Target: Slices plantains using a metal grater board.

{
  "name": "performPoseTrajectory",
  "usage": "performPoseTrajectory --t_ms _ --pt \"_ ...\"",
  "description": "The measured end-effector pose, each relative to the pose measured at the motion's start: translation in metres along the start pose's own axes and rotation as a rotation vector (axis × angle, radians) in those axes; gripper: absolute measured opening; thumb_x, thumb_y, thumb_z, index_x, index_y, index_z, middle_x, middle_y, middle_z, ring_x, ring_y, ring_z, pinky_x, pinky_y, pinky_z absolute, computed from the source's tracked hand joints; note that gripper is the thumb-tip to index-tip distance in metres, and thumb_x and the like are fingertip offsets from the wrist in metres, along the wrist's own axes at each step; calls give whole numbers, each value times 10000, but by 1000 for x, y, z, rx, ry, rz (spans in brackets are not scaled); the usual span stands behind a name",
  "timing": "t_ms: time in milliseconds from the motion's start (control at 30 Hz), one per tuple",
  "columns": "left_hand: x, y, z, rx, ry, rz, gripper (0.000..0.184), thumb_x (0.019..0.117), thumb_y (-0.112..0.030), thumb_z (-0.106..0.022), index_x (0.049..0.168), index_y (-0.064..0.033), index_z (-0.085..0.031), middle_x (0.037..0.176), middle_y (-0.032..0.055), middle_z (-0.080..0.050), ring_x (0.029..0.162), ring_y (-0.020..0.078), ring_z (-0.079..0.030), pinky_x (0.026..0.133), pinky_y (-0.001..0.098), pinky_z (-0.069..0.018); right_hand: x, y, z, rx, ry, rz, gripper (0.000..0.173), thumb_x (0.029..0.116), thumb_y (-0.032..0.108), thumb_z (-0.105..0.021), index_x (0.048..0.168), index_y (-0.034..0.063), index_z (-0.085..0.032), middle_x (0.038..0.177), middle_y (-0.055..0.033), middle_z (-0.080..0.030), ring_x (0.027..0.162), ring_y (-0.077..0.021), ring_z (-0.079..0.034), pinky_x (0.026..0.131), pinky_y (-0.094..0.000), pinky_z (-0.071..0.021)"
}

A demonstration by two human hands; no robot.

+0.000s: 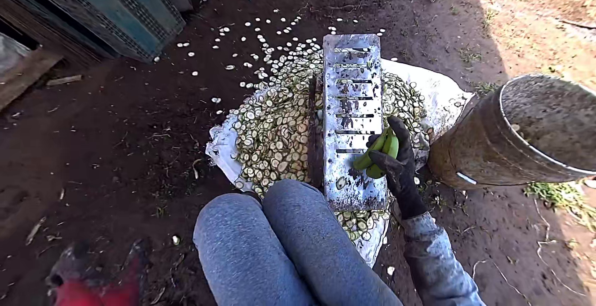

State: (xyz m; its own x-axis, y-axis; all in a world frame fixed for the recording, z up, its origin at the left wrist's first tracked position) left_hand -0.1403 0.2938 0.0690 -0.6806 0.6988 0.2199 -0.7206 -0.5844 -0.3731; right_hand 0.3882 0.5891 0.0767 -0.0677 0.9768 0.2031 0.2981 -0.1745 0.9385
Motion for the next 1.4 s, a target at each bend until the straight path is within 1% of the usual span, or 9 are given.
performPoseTrajectory --t_ms 167,300,467,600,733,867,1000,1133,1400 --pt "-27 -368 -42 -283 533 -614 1080 732 -569 -846 1577 -85 -379 1612 242 -346 1482 466 -315 1130 684 -313 1 17 -12 29 -129 41 817 810 74 -754 1508 200 -349 1166 -50 -671 1028 -184 -697 863 -378 -615" --pt "-73 -467 -131 -340 790 -708 802 940 -241 -732 1574 18 -315 1542 264 -434 1405 408 -464 1128 555 -406 8 34 -16 13 -99 161 1021 771 150 -831 1567 162 -192 1257 -83 -641 1135 -234 -677 938 -422 -600" --pt "-46 -472 -148 -325 974 -901 680 884 -233 -803 1486 -72 -529 1467 172 -559 1375 354 -504 1131 570 -393 -17 16 16 -33 -232 123 725 748 53 -780 1375 156 -432 1065 -51 -680 937 -212 -713 804 -399 -632" --pt "17 -441 -189 -430 670 -374 724 1020 -374 -633 1615 -126 -302 1636 257 -292 1432 517 -370 1086 709 -358 -41 -1 24 64 -372 110 530 744 32 -764 1190 116 -489 989 -42 -710 841 -212 -733 756 -411 -651" --pt "15 -433 -246 -318 542 -267 769 1056 -476 -495 1632 -87 -167 1531 275 -438 1226 487 -598 923 659 -527 79 -13 24 35 -460 287 436 756 47 -701 1121 139 -480 938 -11 -661 803 -168 -693 708 -389 -627" --pt "23 -432 -247 -402 539 -234 698 1082 -489 -428 1639 -140 -194 1447 266 -530 1202 466 -618 941 657 -515 186 -6 12 3 -485 393 419 788 62 -737 1122 62 -484 920 -65 -599 799 -170 -642 684 -359 -594" --pt "29 -434 -257 -377 530 -229 668 1096 -476 -370 1629 -103 -219 1412 273 -553 1211 444 -619 951 632 -524 68 -13 30 -37 -404 209 462 849 124 -722 1252 134 -494 1090 -54 -667 944 -199 -695 802 -402 -620" --pt "31 -439 -263 -368 474 -194 622 1096 -452 -368 1626 -142 -269 1413 244 -568 1219 411 -624 965 600 -527 -10 -24 43 70 -509 173 415 784 57 -689 1147 149 -510 950 -43 -722 786 -224 -736 707 -430 -649" --pt "31 -438 -260 -384 503 -193 635 1103 -428 -385 1633 -104 -252 1459 247 -536 1275 408 -594 1027 588 -495 249 -12 1 -254 -489 435 500 781 158 -751 1200 6 -523 1004 -82 -613 889 -139 -624 759 -315 -561"
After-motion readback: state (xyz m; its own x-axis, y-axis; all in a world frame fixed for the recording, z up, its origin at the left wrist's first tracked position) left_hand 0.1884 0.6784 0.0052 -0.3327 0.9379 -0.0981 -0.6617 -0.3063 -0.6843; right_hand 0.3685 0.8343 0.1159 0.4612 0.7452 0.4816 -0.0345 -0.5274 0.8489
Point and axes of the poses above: each hand's wrist, its own x-axis towards the middle knuckle, its own z-axis out of the back of the hand, y = z × x, the point moved 8 cm from there along x, towards the middle knuckle
